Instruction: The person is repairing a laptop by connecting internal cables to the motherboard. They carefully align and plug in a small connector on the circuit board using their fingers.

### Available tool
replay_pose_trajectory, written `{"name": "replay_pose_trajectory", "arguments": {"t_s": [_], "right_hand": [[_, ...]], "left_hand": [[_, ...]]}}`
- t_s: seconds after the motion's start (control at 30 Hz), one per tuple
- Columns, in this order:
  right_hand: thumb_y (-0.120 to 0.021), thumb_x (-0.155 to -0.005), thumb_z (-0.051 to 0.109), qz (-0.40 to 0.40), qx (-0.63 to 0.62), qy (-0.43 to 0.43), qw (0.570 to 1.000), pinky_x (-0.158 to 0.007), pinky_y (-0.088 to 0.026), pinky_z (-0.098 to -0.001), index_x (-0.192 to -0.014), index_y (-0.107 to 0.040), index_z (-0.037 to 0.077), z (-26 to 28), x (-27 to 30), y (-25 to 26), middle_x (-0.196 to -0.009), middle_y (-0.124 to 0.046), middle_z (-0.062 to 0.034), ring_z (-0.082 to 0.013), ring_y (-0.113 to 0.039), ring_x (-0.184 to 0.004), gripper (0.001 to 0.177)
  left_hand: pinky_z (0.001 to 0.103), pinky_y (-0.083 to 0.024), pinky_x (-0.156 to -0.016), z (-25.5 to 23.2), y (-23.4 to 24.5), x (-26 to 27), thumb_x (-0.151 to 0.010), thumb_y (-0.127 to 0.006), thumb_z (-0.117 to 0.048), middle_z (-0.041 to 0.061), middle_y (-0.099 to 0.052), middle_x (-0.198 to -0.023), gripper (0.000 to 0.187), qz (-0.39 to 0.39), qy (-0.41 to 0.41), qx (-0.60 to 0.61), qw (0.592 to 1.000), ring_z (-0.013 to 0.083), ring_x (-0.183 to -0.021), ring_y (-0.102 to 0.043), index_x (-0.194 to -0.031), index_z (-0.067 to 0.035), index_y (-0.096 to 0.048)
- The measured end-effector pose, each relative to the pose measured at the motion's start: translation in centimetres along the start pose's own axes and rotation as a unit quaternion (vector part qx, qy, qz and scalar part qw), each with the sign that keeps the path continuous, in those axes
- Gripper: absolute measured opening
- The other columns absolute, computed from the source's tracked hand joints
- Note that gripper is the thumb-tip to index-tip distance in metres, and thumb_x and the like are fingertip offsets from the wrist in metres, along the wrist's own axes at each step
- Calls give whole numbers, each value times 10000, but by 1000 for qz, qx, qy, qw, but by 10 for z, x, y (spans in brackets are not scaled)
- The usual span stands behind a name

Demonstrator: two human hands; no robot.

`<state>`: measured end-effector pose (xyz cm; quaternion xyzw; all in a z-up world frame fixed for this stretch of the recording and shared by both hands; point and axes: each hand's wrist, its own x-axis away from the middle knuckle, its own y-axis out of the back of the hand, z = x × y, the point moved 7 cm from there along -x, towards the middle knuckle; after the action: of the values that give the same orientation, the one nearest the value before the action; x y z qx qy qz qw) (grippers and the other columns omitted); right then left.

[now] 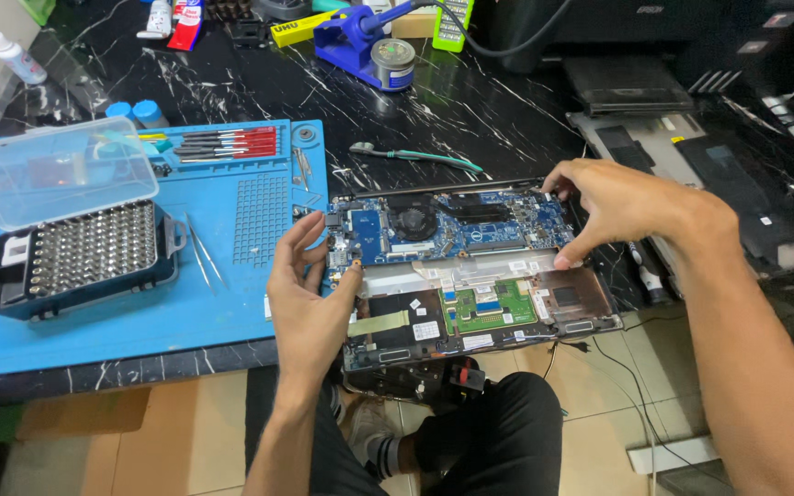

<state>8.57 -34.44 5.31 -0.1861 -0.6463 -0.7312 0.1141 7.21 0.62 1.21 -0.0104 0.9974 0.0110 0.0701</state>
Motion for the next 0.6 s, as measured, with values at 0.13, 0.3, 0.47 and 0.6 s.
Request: {"name": "replay_pose_trajectory", "arguments": {"t_s": [0.13,0.3,0.47,0.6], "right_hand": [[-1055,-532,380,8,1,-1,1000,-965,-483,-332,-1368,-547,188,1,-4,2,-1249,-609,-34,-194,-603,-1135,997],[-1039,-574,346,17,-10,-30,999,-985,-509,-383,-1422,-513,231,3,2,5,-1375,-570,-16,-212,-591,-1206,1004],[-1015,-619,360,8,5,-42,999,-1031,-481,-422,-1461,-488,245,10,13,8,-1460,-528,21,-189,-536,-1314,1000],[-1017,-595,391,-11,3,-28,1000,-1033,-462,-431,-1487,-491,270,4,10,7,-1447,-467,10,-229,-524,-1320,1042]], "left_hand": [[416,-466,-1198,1,0,-1,-861,-712,-55,133,-562,-1463,577,2,-13,-2,1000,273,-1349,-554,-1400,-143,-529],[395,-476,-1182,1,-2,-2,-846,-734,-43,136,-583,-1441,589,2,-14,-1,1000,263,-1322,-574,-1392,-148,-540],[417,-479,-1182,-1,-2,-1,-849,-731,-63,137,-572,-1457,597,6,-10,-12,1000,290,-1336,-572,-1403,-153,-530],[433,-478,-1184,-2,-2,-1,-849,-732,-62,136,-562,-1477,604,10,-15,-16,1000,306,-1348,-566,-1409,-148,-521]]}}
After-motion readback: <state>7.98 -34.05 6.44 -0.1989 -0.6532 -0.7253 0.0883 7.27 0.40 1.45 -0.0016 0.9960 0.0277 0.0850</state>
